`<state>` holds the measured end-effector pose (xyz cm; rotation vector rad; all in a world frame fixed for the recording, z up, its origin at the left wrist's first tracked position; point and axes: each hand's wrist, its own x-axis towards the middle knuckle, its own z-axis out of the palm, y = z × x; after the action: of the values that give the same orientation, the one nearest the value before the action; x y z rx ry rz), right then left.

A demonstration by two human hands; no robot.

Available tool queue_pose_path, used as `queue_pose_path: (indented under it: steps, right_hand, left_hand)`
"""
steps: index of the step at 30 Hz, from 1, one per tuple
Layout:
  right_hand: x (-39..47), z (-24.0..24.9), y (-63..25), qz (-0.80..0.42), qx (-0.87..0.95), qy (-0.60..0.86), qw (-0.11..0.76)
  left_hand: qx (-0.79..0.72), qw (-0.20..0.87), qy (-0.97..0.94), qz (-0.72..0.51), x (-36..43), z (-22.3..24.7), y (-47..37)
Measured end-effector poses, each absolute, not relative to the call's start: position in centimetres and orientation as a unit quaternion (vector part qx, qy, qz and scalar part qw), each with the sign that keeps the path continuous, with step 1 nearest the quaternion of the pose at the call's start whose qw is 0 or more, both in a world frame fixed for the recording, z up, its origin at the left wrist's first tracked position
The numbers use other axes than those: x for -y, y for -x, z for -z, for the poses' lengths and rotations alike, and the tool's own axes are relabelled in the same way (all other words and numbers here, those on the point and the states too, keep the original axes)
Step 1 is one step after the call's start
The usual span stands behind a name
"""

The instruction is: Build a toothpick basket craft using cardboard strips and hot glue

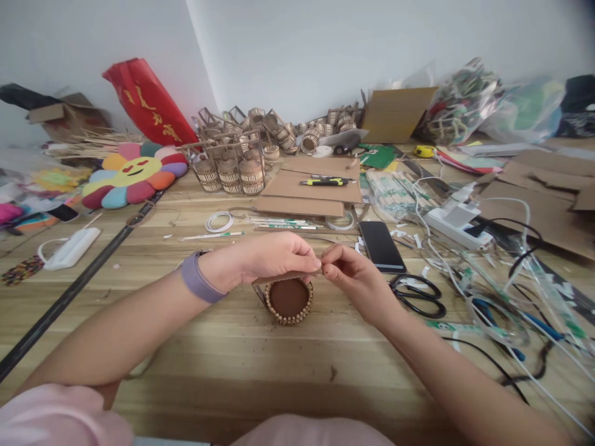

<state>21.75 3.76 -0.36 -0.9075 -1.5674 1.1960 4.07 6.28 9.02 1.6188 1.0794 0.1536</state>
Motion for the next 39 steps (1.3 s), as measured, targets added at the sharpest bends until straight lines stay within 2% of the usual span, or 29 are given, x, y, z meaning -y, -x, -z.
queue_pose_path:
  steps: [4,14,18,21,25,28,32,39]
  right_hand:
    - [-3.1,1.1,-21.4,-0.460,0.627,0.367,0.510]
    - [-2.7,2.5,-21.4,-0.431,0.647,0.344,0.526]
    - [-2.5,2.7,-21.2,-0.430,0.631,0.350,0.542]
    - [-2.4,2.9,-21.0,-0.447,0.612,0.354,0.548]
    - [-2.3,3.0,-20.8,-0.466,0.599,0.351,0.549]
    - [-2.3,3.1,-20.8,-0.475,0.592,0.348,0.550]
    - [-2.3,3.1,-20.7,-0.471,0.592,0.358,0.548]
    - [-1.8,3.1,-19.5,-0.418,0.614,0.370,0.558]
  left_hand:
    - [-0.451,0.575,-0.680,-0.061,-6.5,-8.8,-4.0]
    - [-0.425,0.605,-0.670,-0.068,-6.8,-8.1,-3.8]
    - [-0.428,0.471,-0.766,-0.087,-7.2,-8.6,-2.8]
    - [-0.446,0.362,-0.794,-0.198,-7.1,-8.8,-1.0]
    - [-0.456,0.341,-0.771,-0.285,-5.4,-7.3,2.3]
    - [-0.473,0.350,-0.770,-0.245,-3.6,-5.1,4.2]
    - [-0.487,0.288,-0.798,-0.208,-2.3,-3.4,5.0]
    - [-0.483,0.228,-0.804,-0.261,-3.8,-3.2,4.7]
